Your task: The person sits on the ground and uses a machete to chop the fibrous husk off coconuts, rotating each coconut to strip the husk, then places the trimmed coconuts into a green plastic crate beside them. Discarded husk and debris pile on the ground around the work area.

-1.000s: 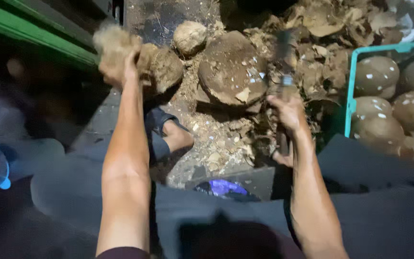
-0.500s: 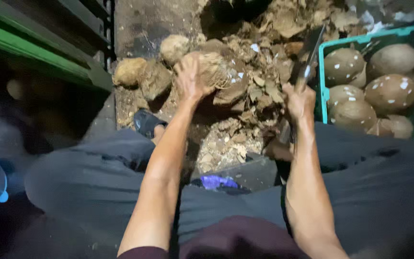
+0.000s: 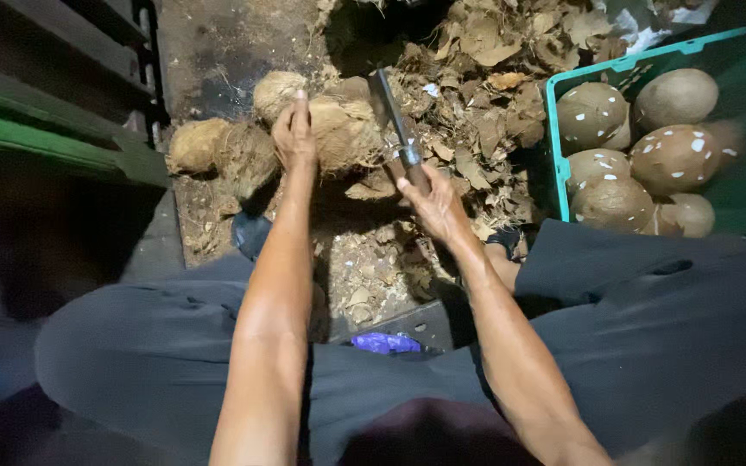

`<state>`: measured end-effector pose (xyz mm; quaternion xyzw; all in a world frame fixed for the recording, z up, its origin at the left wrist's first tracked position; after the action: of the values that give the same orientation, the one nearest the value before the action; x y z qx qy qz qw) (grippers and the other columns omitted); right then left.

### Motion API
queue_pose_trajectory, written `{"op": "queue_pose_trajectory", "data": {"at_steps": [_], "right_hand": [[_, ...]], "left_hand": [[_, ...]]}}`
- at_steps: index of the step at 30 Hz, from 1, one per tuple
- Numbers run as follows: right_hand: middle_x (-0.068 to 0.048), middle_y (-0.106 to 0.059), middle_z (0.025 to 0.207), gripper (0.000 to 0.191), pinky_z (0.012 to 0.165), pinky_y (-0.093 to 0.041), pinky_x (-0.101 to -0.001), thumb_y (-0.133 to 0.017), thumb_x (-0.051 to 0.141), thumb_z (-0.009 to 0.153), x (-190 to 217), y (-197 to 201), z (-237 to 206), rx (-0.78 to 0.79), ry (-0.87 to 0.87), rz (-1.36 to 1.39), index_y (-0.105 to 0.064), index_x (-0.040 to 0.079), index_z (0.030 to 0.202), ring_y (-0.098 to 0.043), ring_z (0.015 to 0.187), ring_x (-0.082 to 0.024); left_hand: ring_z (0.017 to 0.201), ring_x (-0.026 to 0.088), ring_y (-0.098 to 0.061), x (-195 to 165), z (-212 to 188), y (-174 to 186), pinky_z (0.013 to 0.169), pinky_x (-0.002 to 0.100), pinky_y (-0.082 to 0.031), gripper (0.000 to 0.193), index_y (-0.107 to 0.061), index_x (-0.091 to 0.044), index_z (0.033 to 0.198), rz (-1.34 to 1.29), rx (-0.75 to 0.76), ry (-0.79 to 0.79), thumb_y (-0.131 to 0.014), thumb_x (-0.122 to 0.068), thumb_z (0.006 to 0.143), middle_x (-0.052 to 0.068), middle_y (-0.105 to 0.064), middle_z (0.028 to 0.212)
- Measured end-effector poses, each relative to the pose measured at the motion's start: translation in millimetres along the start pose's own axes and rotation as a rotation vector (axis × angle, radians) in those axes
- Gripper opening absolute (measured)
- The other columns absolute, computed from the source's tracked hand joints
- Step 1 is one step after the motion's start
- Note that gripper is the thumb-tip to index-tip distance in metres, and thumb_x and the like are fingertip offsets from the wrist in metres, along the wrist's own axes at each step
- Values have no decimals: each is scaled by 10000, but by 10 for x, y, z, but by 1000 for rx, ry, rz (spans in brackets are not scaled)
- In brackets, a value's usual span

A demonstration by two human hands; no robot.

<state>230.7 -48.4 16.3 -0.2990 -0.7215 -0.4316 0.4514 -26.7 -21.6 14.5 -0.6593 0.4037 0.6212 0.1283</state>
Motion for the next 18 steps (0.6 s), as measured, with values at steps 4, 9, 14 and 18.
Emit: {"op": "queue_pose_trajectory", "data": {"at_steps": [4, 9, 14, 18], "right_hand": [[3, -578, 802, 421, 488, -465, -304, -624, 494, 997, 442, 239, -75, -87, 105, -8, -625, 97, 1133, -524, 595, -112], [26, -600, 762, 289, 513, -499, -294, -649, 378, 1057, 623, 479, -154, -307, 340, 216, -577, 104, 1003, -567, 587, -93], [20, -586, 634, 297, 428, -488, -281, -667, 385, 981, 125, -172, -42, -177, -50, 173, -608, 145, 817, -556, 488, -106], [-42, -540, 626, 365, 454, -415, -292, -717, 407, 985, 11, 45, -46, -32, -113, -30, -619, 96, 821, -498, 534, -104]], "left_hand": [[1129, 374, -625, 98, 61, -93, 962, 482, -508, 696, -685, -53, 1229, 25, -237, -146, -750, -586, 786, 229, -640, 1224], [1106, 411, -620, 152, -48, -194, 983, 513, -468, 664, -686, -41, 1258, 173, -183, -168, -682, -565, 850, 269, -651, 1181], [1153, 367, -606, 108, -194, -312, 1058, 516, -436, 626, -676, -76, 1266, 198, -219, -211, -654, -570, 882, 227, -644, 1224], [1210, 412, -522, 26, -287, -486, 1034, 586, -348, 615, -731, -145, 1195, 517, -285, -330, -734, -566, 747, 192, -620, 1231]]}}
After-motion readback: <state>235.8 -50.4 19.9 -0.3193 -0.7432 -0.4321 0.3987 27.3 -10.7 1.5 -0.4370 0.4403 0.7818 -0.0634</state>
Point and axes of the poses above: each hand's wrist, its own z-axis towards the middle knuckle, its own y-axis out of the back of the hand, x = y × z, the point moved 1 cm from there along z, towards the middle knuckle
